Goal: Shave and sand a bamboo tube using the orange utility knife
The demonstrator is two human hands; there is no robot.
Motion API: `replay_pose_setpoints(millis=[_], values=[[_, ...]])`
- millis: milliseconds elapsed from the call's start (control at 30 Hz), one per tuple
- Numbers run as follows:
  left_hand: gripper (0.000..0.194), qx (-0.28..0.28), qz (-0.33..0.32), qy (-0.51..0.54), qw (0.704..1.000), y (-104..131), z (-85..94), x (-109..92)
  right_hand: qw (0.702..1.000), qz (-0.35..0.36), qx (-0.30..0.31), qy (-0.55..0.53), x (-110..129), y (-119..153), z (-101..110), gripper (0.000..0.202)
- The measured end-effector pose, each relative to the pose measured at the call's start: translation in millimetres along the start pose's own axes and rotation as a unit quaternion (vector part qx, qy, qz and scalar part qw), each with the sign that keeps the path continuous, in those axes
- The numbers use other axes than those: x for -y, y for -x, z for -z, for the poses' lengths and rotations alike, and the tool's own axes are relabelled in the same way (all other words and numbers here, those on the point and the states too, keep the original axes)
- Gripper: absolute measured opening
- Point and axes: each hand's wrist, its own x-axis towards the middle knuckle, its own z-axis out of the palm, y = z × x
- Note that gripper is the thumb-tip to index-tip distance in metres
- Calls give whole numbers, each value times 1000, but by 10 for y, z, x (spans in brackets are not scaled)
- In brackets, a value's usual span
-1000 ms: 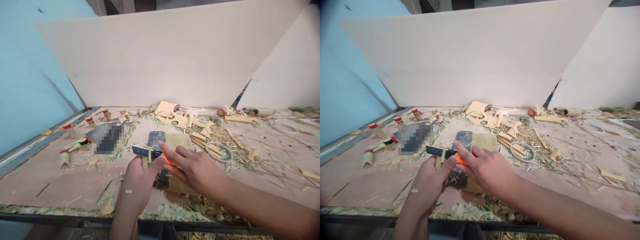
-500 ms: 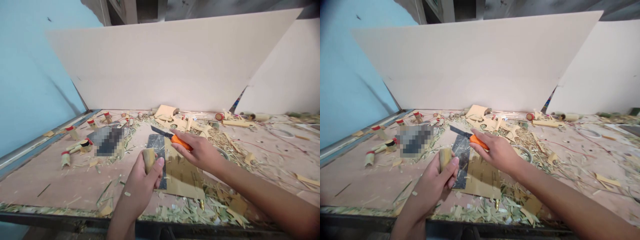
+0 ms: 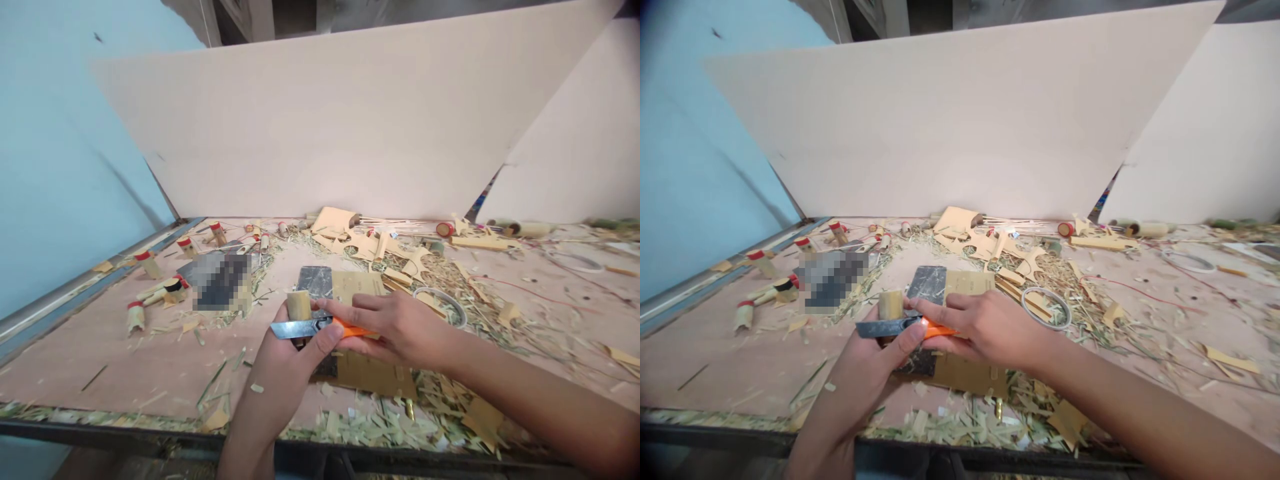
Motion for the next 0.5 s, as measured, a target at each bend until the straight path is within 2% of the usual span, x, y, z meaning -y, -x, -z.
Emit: replay_pose_setpoints(millis=[133,233,367,433,500], values=[[36,-38,-15,-90,995,-11,18,-6,999,-12,6,39,3,7,-2,55],[37,-56,-35,-122,990,-29,42,-13,995,-7,-5,99,34,28,-44,55],[45,-114,16,-161,980,-36,36,-16,989,-21,-37,143,124,31,-104,54],[43,-155,29,-180,971,-29,4,-16,987,-68,-39,143,122,10,-103,56],[40,-166,17,-197,966,-20,-43,-17,974,-170,-44,146,45,-23,-78,59]])
